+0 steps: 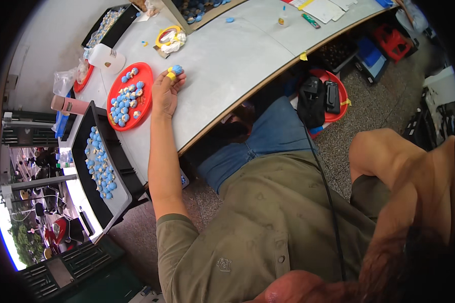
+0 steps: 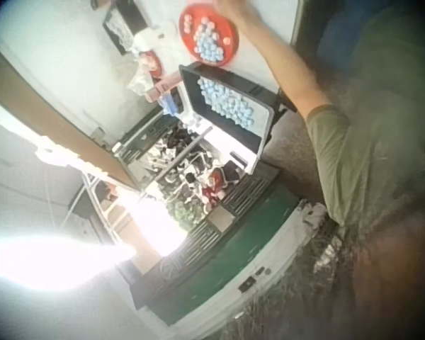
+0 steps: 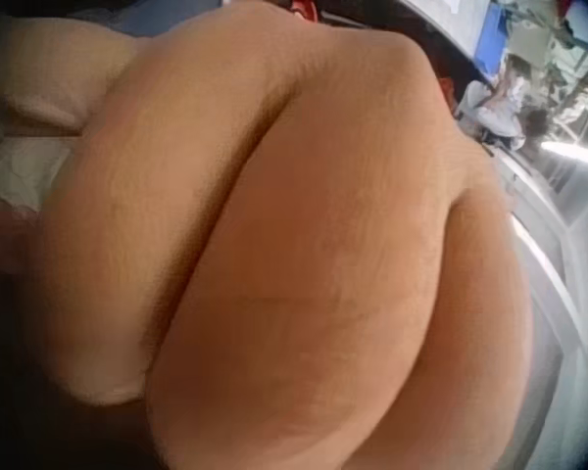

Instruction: Assembling small plastic components by applying adhesive and joining parts together at a workshop table.

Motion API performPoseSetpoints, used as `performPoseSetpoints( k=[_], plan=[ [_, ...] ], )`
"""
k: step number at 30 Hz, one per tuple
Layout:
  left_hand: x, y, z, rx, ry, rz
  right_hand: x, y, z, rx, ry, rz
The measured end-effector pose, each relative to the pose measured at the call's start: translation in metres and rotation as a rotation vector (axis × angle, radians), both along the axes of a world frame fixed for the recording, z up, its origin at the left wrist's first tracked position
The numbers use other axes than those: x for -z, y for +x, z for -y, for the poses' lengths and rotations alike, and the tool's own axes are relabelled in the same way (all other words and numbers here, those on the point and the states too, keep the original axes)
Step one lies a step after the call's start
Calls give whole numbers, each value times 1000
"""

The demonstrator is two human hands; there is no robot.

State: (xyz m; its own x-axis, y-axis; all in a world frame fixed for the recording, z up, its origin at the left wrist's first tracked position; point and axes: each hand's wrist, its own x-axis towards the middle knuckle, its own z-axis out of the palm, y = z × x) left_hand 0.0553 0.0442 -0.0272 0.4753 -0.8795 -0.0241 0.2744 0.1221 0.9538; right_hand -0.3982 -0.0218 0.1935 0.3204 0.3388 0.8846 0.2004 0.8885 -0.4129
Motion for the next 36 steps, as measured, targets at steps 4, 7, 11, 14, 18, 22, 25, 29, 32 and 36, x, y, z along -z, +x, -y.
performPoseSetpoints(
  k=[4,7,11,14,18,22,25,29,32,36],
  plan=[
    [0,-10,15,29,-24,-16,-2,-5,-16,36,13,-22],
    [4,-3,11,-1,-23,0,1,-21,-20,25,19,-26],
    [1,-8,14,-26,-39,-4,3,-69,-16,40,27,-36],
    [2,-10,19,-36,-21,-4,9,-50,-22,51,42,-41],
    [3,-4,6,-58,-8,50,28,-113,-14,48,40,-56],
    [2,-8,9,-54,-36,30,25,-99,-35,59,68,-83],
    [3,-10,14,-66,-19,43,19,-82,-32,51,71,-103],
    [2,-18,25,-62,-9,39,19,-83,-30,70,88,-136],
    [1,-9,13,-87,-10,42,24,-89,-40,41,94,-151],
    [1,-11,13,-101,-7,34,17,-115,-28,29,90,-183]
  ],
)
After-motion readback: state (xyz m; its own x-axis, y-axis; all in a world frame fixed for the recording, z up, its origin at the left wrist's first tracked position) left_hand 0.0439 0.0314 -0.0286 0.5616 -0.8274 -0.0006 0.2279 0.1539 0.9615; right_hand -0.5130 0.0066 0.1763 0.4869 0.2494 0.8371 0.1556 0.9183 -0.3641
